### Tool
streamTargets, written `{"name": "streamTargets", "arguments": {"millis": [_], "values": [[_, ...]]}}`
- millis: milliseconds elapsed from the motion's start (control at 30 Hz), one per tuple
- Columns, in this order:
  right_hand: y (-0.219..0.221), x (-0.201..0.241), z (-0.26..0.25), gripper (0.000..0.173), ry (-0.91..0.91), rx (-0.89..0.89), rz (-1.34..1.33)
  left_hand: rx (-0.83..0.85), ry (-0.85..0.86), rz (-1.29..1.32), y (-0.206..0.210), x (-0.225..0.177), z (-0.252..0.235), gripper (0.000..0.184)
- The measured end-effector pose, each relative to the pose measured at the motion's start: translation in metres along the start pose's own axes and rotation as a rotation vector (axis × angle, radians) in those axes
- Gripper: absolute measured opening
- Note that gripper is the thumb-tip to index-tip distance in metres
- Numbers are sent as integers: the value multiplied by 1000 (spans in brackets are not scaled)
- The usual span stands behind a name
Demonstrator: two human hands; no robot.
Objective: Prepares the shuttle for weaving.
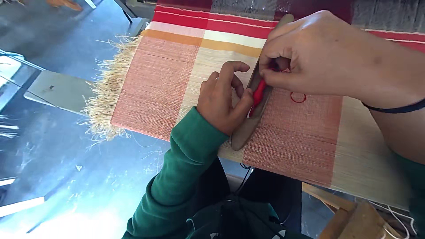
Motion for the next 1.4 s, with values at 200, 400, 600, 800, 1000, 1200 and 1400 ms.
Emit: {"name": "streamTargets", "arguments": {"millis": [200,400,600,800,1000,1200,1400], "values": [[0,4,0,17,45,-4,-11,3,-8,17,0,0,2,44],[3,4,0,14,42,-15,-1,29,-40,-1,-1,-1,1,48],[4,1,-1,16,26,-19,-8,21,-57,7,0,-2,1,47],[6,0,-3,18,53,-37,-39,14,-46,-8,0,-2,0,45],[6,3,-3,18,80,-47,-43,20,-49,-4,0,-2,0,44],[8,7,-3,16,90,-61,-22,8,-45,-5,1,-2,1,43],[9,11,-4,17,118,-37,4,16,-52,-12,1,-3,1,45]]}}
Point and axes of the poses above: each hand's wrist, its own z-axis away from the middle knuckle, its own y-axis out of the palm, x = y × z, the point moved 1 cm from there along -z, towards the middle knuckle, and after that the axes turned 9 degrees about -z, right-handed, at the moved point
